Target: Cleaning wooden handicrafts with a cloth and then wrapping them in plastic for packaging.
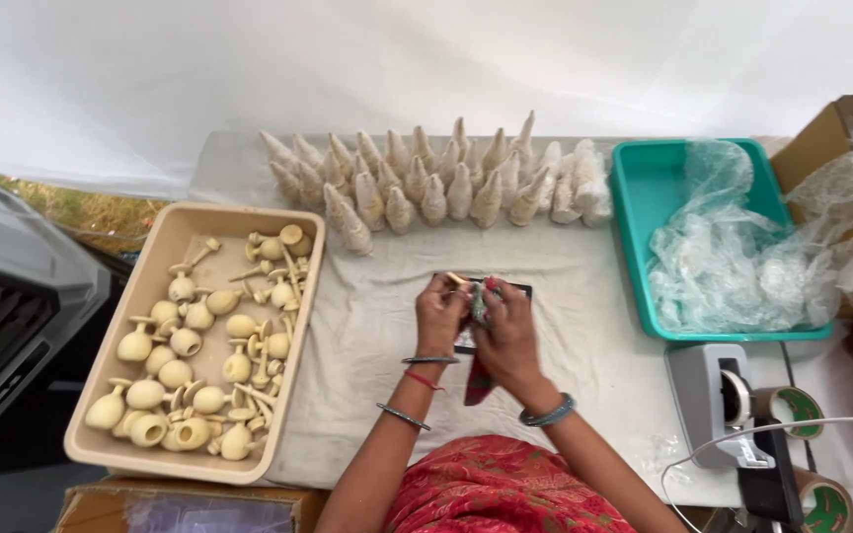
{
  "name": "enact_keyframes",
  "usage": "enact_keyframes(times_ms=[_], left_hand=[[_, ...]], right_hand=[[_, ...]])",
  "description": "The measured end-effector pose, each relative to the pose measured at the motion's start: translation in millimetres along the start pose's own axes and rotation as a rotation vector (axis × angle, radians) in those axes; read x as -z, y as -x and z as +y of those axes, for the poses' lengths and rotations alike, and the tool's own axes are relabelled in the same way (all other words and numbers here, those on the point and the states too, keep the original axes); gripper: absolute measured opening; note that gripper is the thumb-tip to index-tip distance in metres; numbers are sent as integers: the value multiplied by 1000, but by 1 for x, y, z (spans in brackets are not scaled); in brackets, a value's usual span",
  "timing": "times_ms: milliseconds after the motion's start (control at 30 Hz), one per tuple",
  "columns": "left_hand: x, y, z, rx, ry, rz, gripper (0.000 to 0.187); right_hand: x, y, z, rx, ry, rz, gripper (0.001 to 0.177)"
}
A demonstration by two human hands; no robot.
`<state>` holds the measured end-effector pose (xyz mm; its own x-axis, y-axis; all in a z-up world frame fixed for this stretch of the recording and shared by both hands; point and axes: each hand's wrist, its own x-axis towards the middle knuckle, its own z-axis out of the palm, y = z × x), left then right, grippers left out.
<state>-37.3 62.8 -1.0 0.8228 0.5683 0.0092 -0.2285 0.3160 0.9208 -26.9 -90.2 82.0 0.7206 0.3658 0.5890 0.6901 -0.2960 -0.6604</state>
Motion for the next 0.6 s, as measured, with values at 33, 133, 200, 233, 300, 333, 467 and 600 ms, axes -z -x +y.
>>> enact_keyframes(times_ms=[33,133,200,233,300,333,467,600], left_hand=[[-11,2,-1,40,-41,-53,15],[-48,16,85,-98,-321,-159,13],[-43,15,94,-91,-404,-213,17],[-41,15,98,-88,-481,-271,22],[-34,12,99,-49,-333,-426,21],[-31,10,99,-13,-176,-576,21],[-39,13,96,199,75,-718,22],[-34,17,51,35,-410,-260,21]], right_hand=[[-7,-1,-4,30,58,-38,52],[-18,24,52,-186,-64,-129,51],[-9,33,80,-403,-367,-226,45],[-4,39,93,-616,-667,-317,39],[14,25,75,-773,-1054,-395,39],[23,18,65,-915,-1443,-467,40],[19,13,54,-994,-1656,-430,43],[12,21,58,-630,-728,-290,34]])
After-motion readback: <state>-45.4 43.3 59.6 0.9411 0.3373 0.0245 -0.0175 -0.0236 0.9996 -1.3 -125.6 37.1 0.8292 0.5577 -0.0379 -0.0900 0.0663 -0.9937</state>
